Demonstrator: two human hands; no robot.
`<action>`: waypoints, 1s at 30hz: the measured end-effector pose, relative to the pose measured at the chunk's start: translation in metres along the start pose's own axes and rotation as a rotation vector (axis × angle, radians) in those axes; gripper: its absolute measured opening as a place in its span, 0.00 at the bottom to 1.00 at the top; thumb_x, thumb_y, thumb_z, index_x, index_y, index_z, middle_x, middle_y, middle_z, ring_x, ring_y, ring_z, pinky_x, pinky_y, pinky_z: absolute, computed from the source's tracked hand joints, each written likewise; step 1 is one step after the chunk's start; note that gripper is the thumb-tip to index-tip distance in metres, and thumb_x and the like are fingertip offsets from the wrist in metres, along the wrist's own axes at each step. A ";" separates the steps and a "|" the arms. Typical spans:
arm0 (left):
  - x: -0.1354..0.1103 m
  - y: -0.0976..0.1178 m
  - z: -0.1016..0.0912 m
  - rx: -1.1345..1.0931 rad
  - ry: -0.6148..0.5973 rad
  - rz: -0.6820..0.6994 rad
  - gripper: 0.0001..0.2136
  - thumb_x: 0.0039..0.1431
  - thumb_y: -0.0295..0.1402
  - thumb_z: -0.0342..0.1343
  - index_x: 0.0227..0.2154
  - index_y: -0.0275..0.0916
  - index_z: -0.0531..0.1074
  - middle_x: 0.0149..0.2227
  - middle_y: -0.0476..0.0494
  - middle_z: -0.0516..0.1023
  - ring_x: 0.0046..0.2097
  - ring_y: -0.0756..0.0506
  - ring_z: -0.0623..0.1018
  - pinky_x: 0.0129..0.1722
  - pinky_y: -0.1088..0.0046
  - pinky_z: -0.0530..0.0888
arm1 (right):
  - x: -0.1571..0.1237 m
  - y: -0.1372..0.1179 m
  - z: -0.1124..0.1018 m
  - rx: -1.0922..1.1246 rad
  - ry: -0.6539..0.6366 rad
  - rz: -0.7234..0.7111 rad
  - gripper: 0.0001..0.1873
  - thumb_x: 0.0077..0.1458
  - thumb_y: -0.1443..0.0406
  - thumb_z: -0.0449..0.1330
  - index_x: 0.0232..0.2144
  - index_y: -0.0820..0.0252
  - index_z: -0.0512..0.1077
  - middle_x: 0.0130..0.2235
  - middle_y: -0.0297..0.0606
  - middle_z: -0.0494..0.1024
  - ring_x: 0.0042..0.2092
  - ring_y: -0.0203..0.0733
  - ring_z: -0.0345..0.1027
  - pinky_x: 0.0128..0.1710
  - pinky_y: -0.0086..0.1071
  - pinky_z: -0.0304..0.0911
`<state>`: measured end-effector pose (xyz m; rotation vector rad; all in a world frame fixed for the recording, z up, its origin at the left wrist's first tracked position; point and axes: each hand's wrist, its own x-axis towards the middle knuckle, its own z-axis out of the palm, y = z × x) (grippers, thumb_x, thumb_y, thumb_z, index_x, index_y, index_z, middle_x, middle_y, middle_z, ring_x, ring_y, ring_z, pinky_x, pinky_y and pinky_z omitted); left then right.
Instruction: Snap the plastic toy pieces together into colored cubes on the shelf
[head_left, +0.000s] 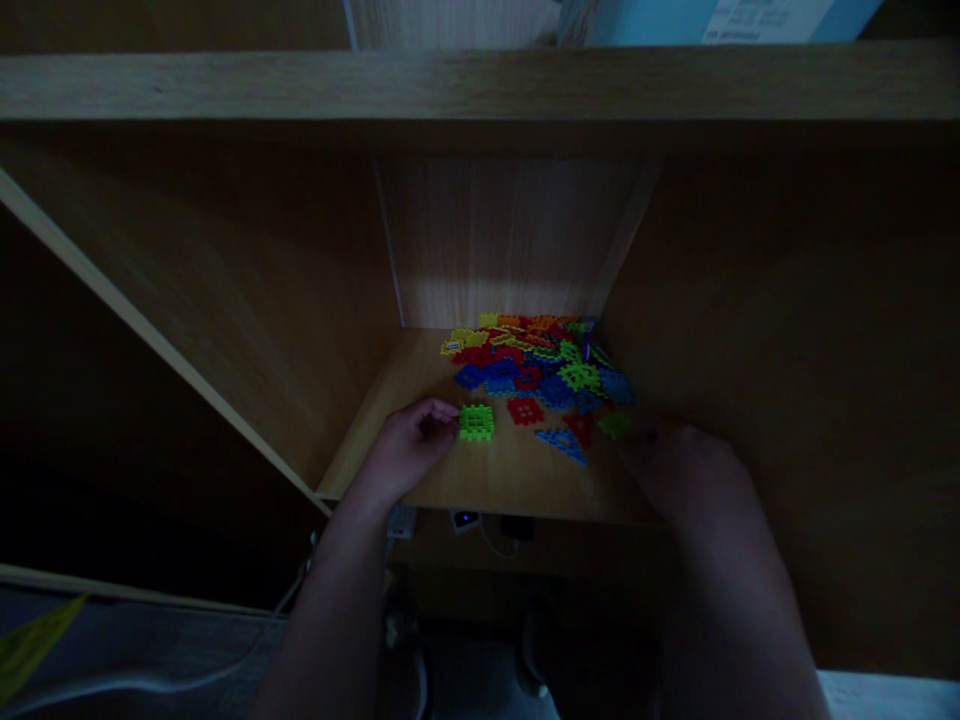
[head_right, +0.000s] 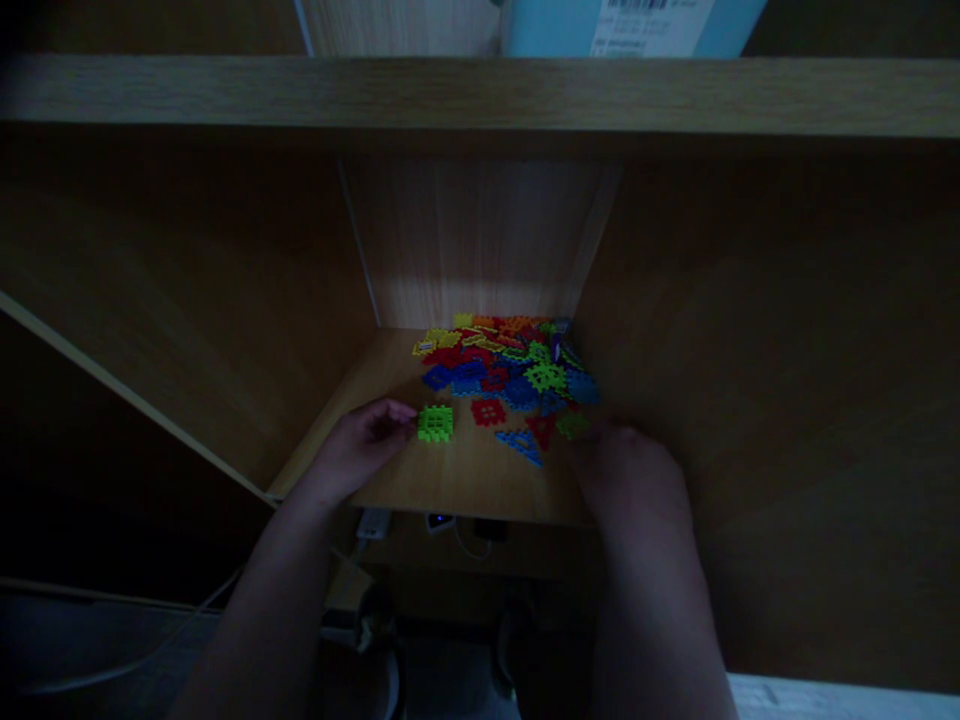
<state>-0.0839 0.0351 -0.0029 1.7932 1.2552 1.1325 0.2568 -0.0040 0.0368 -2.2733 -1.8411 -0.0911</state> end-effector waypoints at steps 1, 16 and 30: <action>0.000 0.000 0.000 0.002 -0.001 -0.001 0.09 0.63 0.36 0.62 0.43 0.41 0.80 0.43 0.44 0.85 0.45 0.42 0.83 0.49 0.64 0.78 | -0.001 -0.002 -0.004 0.021 0.018 0.016 0.16 0.65 0.55 0.59 0.33 0.56 0.81 0.31 0.48 0.84 0.32 0.56 0.79 0.30 0.41 0.63; -0.001 0.001 0.002 -0.102 0.050 -0.024 0.10 0.65 0.41 0.63 0.43 0.43 0.79 0.42 0.45 0.85 0.46 0.43 0.83 0.49 0.65 0.77 | -0.001 -0.092 0.040 0.844 0.120 -0.469 0.12 0.60 0.58 0.66 0.39 0.53 0.66 0.40 0.36 0.81 0.36 0.42 0.74 0.37 0.33 0.65; 0.000 -0.004 0.004 -0.076 0.005 -0.010 0.08 0.62 0.37 0.64 0.42 0.41 0.79 0.42 0.43 0.85 0.44 0.43 0.82 0.47 0.65 0.77 | 0.007 -0.106 0.057 0.774 0.063 -0.556 0.12 0.63 0.64 0.64 0.43 0.54 0.63 0.45 0.39 0.79 0.41 0.42 0.74 0.39 0.33 0.63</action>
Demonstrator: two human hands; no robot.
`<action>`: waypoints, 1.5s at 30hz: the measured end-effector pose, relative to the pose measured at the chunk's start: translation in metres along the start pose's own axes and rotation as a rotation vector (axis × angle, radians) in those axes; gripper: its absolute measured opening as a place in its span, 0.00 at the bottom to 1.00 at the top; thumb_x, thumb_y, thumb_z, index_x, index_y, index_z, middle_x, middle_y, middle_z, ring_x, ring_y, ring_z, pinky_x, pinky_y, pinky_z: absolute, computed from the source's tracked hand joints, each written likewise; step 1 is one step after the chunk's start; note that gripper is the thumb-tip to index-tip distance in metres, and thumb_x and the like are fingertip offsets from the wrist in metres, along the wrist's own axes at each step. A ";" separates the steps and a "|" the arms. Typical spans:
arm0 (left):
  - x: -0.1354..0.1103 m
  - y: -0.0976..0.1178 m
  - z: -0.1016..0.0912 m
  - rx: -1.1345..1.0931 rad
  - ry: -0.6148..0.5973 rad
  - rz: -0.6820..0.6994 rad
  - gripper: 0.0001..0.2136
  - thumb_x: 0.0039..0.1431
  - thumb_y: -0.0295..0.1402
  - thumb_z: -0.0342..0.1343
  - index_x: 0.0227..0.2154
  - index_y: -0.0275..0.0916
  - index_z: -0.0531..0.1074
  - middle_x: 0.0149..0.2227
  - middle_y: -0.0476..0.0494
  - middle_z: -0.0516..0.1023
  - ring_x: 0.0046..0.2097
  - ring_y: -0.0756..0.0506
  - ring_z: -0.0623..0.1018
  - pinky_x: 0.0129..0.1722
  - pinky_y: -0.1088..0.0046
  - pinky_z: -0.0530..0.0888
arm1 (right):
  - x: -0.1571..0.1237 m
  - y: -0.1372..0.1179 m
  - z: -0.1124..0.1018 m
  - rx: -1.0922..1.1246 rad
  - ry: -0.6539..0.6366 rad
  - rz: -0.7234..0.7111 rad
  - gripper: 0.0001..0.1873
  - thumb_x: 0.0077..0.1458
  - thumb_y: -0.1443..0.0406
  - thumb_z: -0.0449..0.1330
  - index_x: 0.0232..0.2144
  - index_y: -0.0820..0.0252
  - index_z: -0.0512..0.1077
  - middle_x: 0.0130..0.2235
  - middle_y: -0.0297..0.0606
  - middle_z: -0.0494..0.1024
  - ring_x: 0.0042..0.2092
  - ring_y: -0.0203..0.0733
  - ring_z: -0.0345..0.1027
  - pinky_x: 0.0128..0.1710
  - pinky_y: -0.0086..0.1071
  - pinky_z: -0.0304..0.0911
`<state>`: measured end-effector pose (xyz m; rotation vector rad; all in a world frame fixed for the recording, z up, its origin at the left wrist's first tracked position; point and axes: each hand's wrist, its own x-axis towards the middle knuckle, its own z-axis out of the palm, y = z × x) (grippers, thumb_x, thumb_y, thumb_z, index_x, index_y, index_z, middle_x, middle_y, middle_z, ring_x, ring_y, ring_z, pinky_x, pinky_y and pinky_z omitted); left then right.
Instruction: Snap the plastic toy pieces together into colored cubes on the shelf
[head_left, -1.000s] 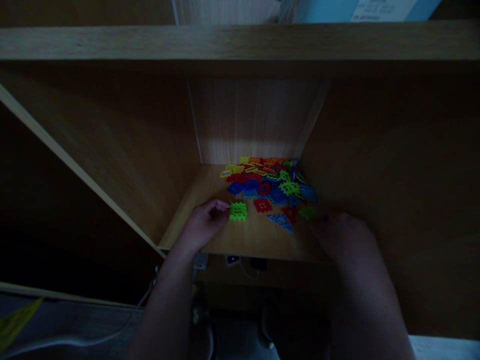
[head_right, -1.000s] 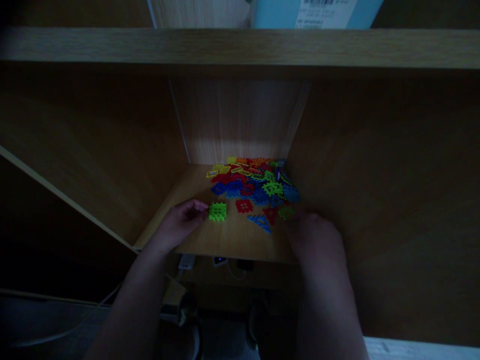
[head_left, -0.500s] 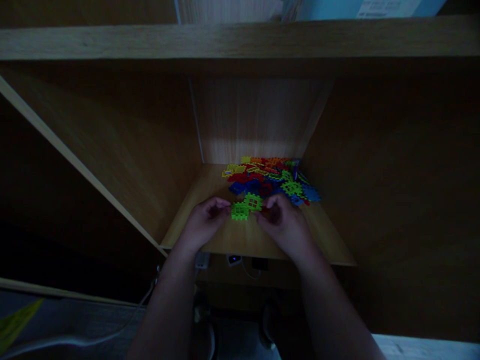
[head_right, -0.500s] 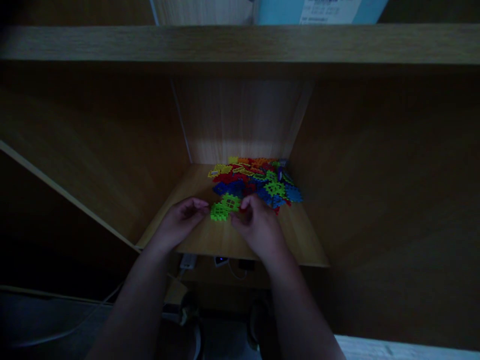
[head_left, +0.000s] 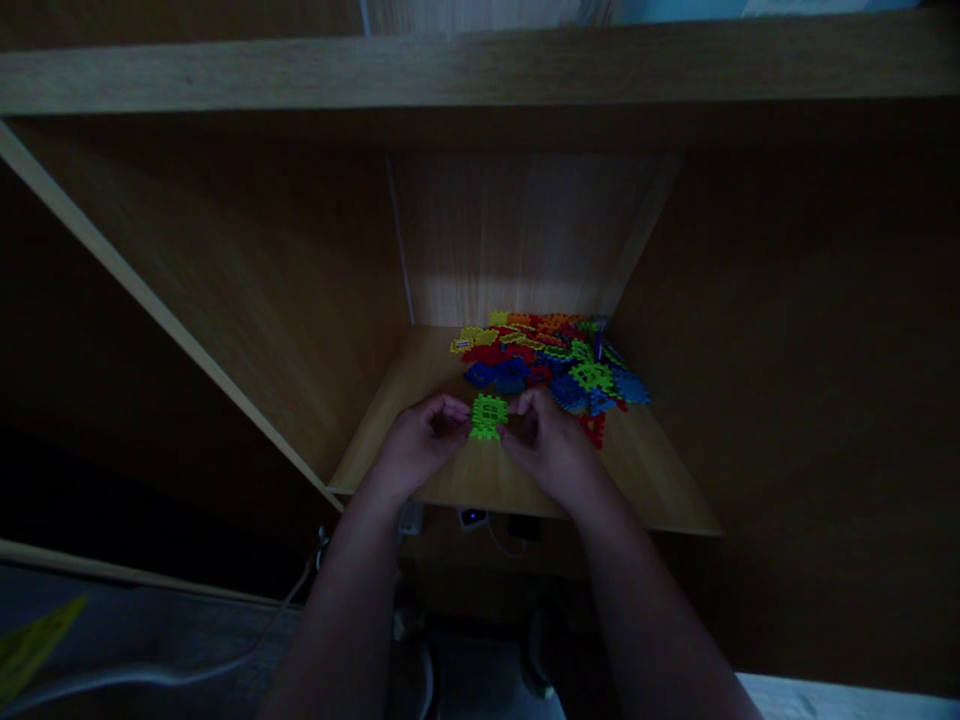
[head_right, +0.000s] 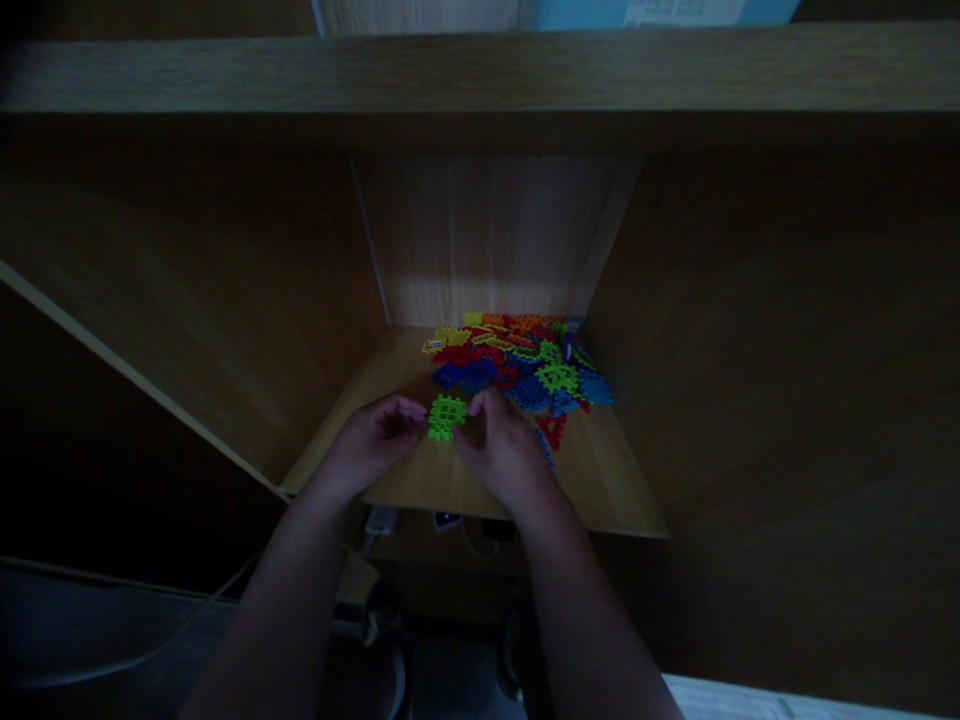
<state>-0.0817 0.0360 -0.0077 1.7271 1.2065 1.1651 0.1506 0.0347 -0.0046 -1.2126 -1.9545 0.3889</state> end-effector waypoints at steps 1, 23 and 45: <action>0.000 0.000 0.000 -0.002 -0.007 0.002 0.09 0.61 0.36 0.65 0.42 0.41 0.79 0.43 0.43 0.84 0.44 0.43 0.82 0.47 0.65 0.77 | 0.000 0.000 0.000 -0.003 -0.006 0.002 0.12 0.63 0.64 0.64 0.44 0.54 0.63 0.45 0.39 0.79 0.41 0.43 0.74 0.40 0.34 0.64; 0.000 0.001 0.002 0.006 -0.017 0.009 0.09 0.60 0.34 0.64 0.43 0.40 0.79 0.40 0.45 0.83 0.42 0.45 0.81 0.44 0.67 0.76 | 0.000 0.003 0.006 -0.001 -0.015 -0.058 0.10 0.65 0.64 0.62 0.45 0.52 0.63 0.47 0.42 0.80 0.45 0.51 0.77 0.46 0.43 0.70; 0.001 0.002 0.001 0.187 0.025 0.071 0.27 0.53 0.32 0.72 0.56 0.44 0.73 0.57 0.43 0.81 0.59 0.38 0.79 0.62 0.56 0.73 | -0.006 0.011 0.005 0.048 -0.132 -0.030 0.22 0.63 0.60 0.67 0.54 0.50 0.61 0.54 0.44 0.78 0.54 0.52 0.77 0.55 0.47 0.72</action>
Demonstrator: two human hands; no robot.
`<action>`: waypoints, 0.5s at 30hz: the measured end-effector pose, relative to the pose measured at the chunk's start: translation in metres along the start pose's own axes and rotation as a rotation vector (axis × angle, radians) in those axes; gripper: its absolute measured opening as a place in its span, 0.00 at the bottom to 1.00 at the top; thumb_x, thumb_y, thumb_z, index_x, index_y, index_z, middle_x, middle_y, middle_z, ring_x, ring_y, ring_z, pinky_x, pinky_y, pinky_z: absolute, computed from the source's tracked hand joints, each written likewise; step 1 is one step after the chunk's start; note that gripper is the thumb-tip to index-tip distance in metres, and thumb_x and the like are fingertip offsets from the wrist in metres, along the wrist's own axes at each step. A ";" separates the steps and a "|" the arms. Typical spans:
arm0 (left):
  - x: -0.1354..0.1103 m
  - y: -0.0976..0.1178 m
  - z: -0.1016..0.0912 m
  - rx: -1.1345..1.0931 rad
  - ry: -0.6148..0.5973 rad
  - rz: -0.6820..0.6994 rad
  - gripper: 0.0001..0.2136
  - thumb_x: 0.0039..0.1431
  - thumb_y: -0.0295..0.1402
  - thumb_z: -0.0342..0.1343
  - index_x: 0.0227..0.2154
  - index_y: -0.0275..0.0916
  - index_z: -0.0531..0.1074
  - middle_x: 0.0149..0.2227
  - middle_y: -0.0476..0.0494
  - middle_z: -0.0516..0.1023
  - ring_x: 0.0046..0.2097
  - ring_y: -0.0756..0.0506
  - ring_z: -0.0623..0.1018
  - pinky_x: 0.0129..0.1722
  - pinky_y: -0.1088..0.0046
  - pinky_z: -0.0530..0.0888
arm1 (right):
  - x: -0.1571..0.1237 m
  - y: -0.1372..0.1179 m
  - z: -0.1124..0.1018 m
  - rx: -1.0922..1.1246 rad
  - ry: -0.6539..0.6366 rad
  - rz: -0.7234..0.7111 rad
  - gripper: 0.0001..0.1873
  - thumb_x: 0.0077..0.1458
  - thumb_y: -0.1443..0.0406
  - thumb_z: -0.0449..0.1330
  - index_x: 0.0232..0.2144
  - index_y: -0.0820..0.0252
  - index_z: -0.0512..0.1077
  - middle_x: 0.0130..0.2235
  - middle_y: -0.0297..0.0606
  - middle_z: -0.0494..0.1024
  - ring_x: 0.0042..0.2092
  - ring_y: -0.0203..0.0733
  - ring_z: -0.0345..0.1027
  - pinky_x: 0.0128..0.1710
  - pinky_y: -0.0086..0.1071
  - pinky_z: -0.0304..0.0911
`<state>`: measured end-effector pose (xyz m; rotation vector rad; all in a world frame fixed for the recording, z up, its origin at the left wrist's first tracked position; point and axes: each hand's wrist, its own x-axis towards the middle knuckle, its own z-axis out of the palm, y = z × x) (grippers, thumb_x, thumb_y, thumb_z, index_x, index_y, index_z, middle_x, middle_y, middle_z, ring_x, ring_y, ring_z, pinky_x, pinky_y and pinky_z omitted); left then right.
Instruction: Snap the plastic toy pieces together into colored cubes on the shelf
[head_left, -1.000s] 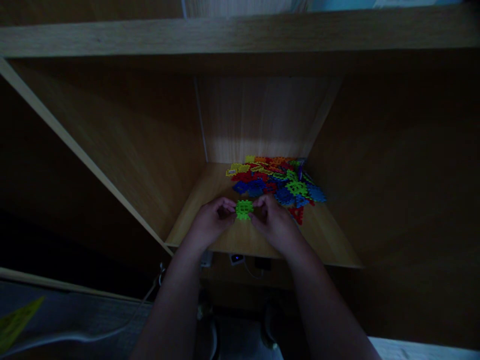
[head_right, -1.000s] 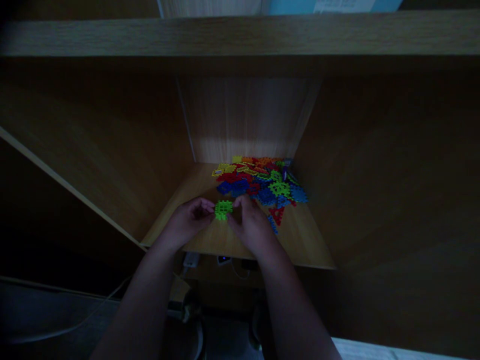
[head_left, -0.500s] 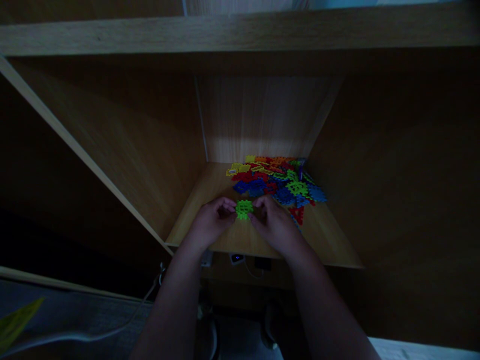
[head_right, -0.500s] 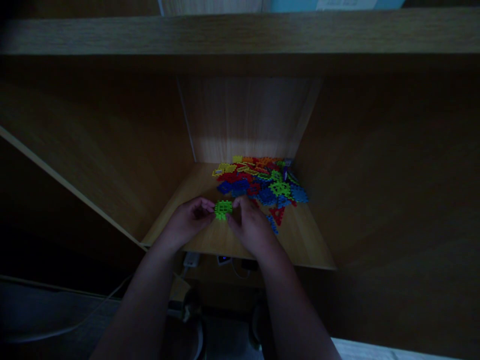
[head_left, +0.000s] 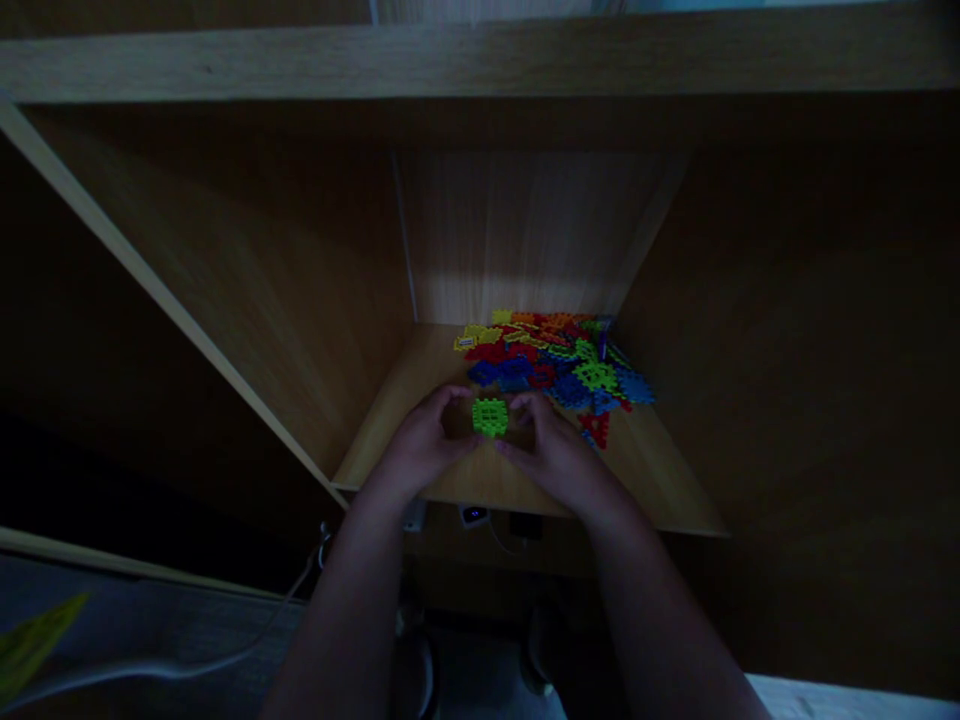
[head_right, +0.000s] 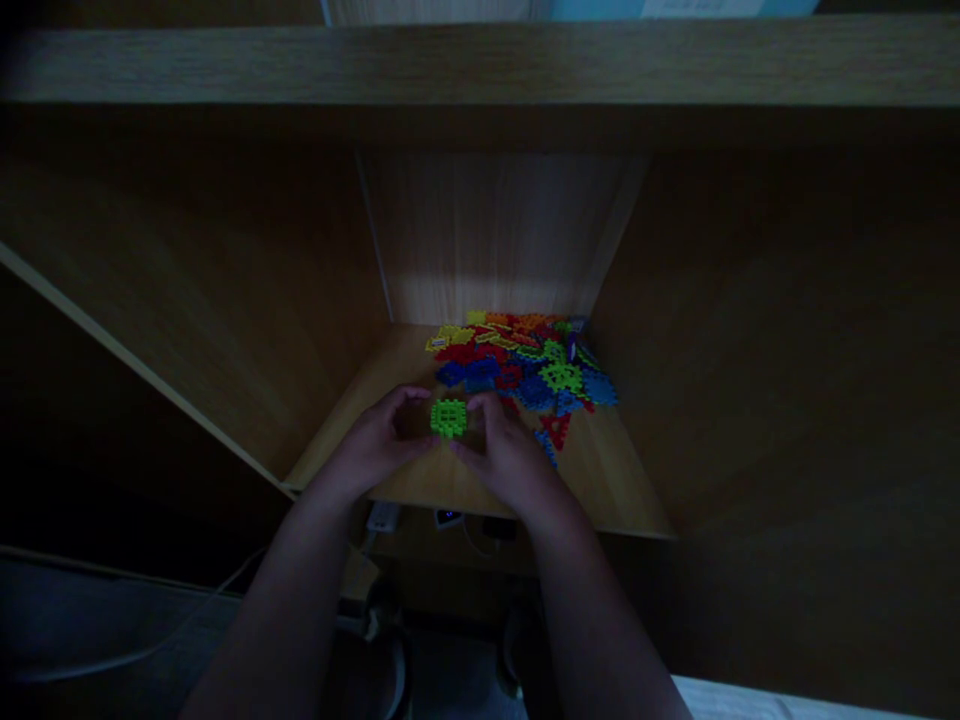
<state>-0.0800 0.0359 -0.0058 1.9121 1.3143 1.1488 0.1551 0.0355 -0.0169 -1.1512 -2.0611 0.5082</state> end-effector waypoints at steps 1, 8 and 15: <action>0.000 0.002 0.000 0.013 -0.013 0.000 0.28 0.53 0.32 0.73 0.57 0.44 0.73 0.58 0.43 0.80 0.60 0.37 0.78 0.63 0.56 0.72 | 0.001 0.000 0.001 -0.001 -0.002 0.003 0.23 0.64 0.60 0.67 0.55 0.50 0.61 0.55 0.44 0.78 0.55 0.53 0.77 0.55 0.47 0.72; 0.003 0.002 0.004 -0.047 -0.073 0.029 0.29 0.56 0.33 0.72 0.59 0.44 0.71 0.61 0.41 0.79 0.63 0.37 0.78 0.66 0.55 0.71 | 0.003 -0.001 0.003 -0.011 -0.005 0.002 0.23 0.65 0.61 0.65 0.57 0.52 0.61 0.58 0.49 0.77 0.57 0.55 0.76 0.58 0.50 0.71; 0.003 -0.003 0.004 -0.090 -0.098 0.023 0.25 0.58 0.30 0.69 0.58 0.44 0.72 0.59 0.41 0.81 0.61 0.39 0.79 0.65 0.55 0.72 | 0.003 -0.003 0.001 -0.005 -0.007 0.003 0.20 0.67 0.62 0.63 0.56 0.52 0.61 0.58 0.48 0.77 0.58 0.54 0.75 0.58 0.50 0.71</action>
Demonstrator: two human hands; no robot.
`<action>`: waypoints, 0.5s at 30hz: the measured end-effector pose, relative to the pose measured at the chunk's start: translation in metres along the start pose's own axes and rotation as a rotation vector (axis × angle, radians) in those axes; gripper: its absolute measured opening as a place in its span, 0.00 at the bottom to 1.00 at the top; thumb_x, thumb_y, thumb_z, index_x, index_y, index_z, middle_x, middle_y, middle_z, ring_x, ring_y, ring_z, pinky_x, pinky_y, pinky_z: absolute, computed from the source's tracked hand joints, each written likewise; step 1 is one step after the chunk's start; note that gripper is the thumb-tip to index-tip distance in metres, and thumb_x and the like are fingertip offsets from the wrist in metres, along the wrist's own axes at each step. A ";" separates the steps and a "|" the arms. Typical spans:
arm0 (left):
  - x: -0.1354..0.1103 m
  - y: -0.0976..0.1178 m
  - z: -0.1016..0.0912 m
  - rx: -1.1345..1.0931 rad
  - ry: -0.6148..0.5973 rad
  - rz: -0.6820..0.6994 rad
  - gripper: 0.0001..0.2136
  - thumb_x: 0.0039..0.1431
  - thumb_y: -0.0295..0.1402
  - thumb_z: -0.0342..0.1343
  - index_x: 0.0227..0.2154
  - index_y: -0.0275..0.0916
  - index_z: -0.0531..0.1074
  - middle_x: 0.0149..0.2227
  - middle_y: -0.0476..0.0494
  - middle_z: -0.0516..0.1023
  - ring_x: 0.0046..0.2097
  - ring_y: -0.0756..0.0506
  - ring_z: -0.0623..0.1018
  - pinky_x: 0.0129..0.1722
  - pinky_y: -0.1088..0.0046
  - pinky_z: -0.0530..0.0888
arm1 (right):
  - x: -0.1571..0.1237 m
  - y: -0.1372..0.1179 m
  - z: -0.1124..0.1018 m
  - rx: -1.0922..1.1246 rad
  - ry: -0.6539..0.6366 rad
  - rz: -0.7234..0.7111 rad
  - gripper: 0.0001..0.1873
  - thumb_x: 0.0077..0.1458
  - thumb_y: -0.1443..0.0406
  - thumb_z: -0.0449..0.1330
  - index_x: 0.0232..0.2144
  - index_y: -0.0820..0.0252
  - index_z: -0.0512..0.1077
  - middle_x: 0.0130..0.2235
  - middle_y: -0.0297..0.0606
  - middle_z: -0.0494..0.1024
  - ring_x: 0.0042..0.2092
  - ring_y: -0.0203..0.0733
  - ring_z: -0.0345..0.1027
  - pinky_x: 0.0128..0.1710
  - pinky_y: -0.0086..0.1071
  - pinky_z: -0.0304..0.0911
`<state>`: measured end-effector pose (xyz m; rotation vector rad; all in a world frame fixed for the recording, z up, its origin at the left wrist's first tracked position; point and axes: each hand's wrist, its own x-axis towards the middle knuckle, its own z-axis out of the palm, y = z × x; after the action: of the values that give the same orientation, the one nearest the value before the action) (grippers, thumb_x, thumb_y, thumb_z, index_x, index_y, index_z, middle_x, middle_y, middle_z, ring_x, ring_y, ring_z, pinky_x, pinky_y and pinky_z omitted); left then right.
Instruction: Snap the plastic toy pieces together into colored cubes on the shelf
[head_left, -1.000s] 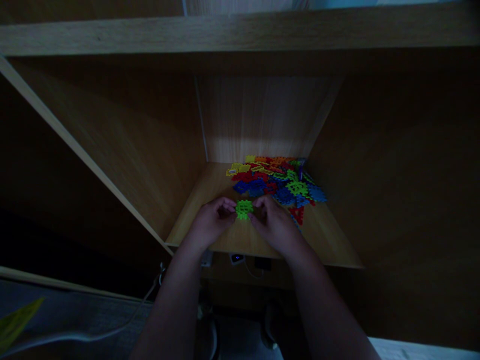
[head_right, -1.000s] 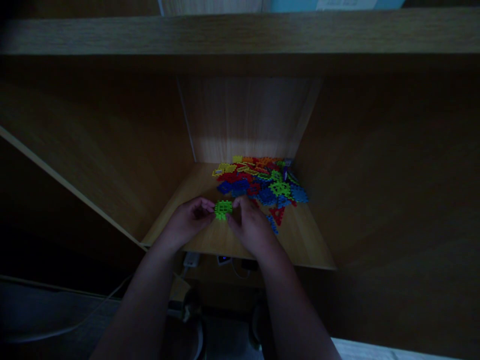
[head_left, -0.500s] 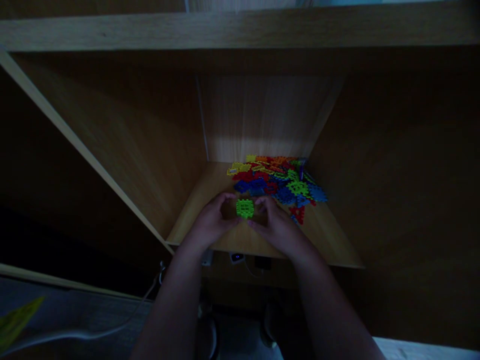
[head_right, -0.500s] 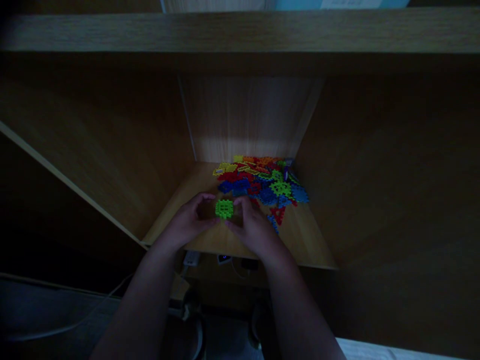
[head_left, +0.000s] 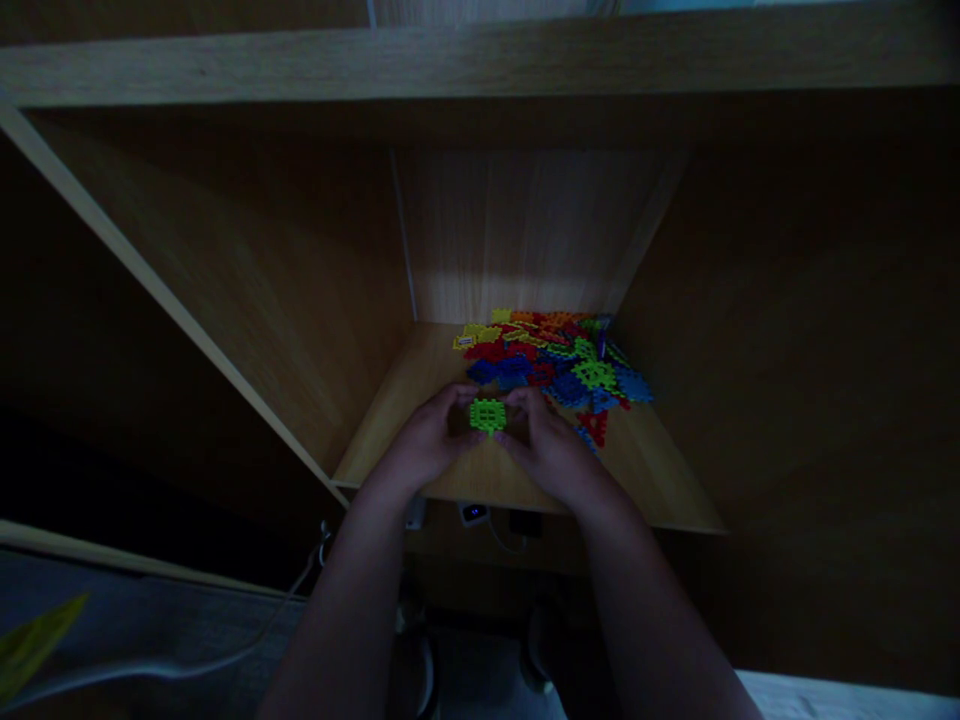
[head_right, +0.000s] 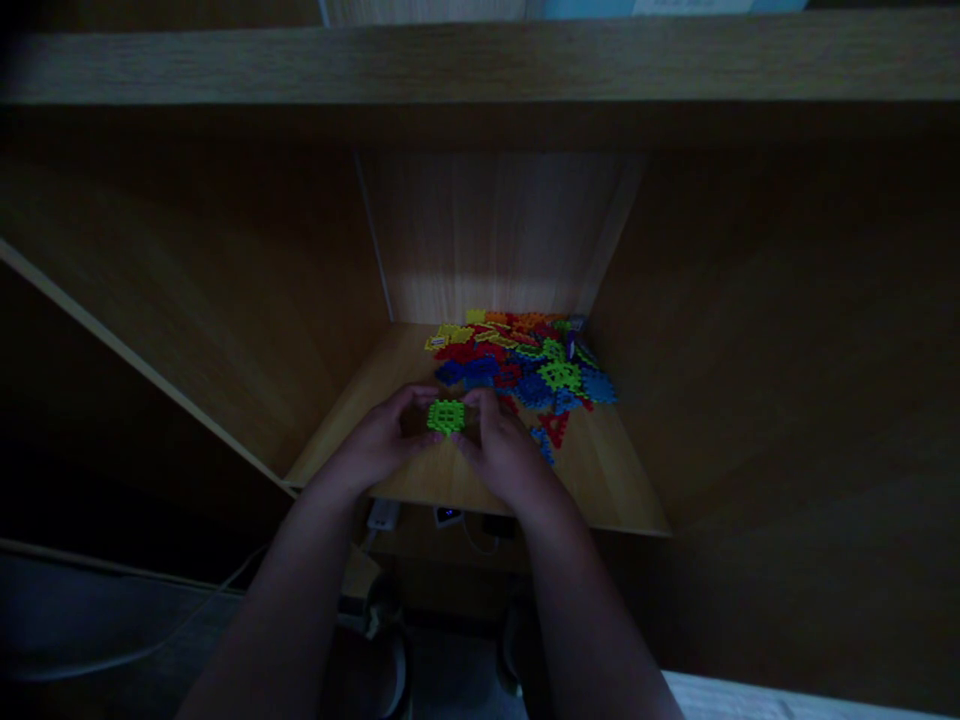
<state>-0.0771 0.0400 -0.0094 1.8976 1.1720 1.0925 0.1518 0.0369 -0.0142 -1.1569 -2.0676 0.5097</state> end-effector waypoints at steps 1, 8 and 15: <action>0.000 0.000 0.000 0.005 0.000 0.000 0.24 0.58 0.30 0.70 0.58 0.45 0.73 0.59 0.42 0.81 0.61 0.39 0.80 0.65 0.56 0.72 | 0.000 0.000 0.000 0.006 0.002 0.000 0.19 0.67 0.62 0.63 0.56 0.52 0.62 0.58 0.47 0.77 0.58 0.54 0.75 0.58 0.50 0.71; -0.002 0.000 -0.001 -0.019 -0.017 -0.003 0.24 0.57 0.29 0.70 0.56 0.45 0.74 0.56 0.43 0.82 0.58 0.39 0.81 0.63 0.57 0.73 | -0.002 0.003 -0.002 0.053 -0.015 -0.002 0.21 0.65 0.64 0.64 0.56 0.51 0.62 0.56 0.45 0.78 0.57 0.51 0.76 0.58 0.48 0.71; -0.003 0.006 -0.005 -0.025 -0.061 -0.001 0.25 0.56 0.28 0.70 0.56 0.45 0.74 0.57 0.43 0.82 0.59 0.39 0.80 0.64 0.56 0.73 | -0.003 0.003 -0.004 0.090 -0.034 0.020 0.21 0.63 0.64 0.67 0.54 0.52 0.64 0.53 0.42 0.79 0.53 0.48 0.77 0.56 0.46 0.71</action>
<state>-0.0798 0.0350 -0.0035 1.8977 1.1204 1.0365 0.1572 0.0362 -0.0143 -1.1242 -2.0422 0.6295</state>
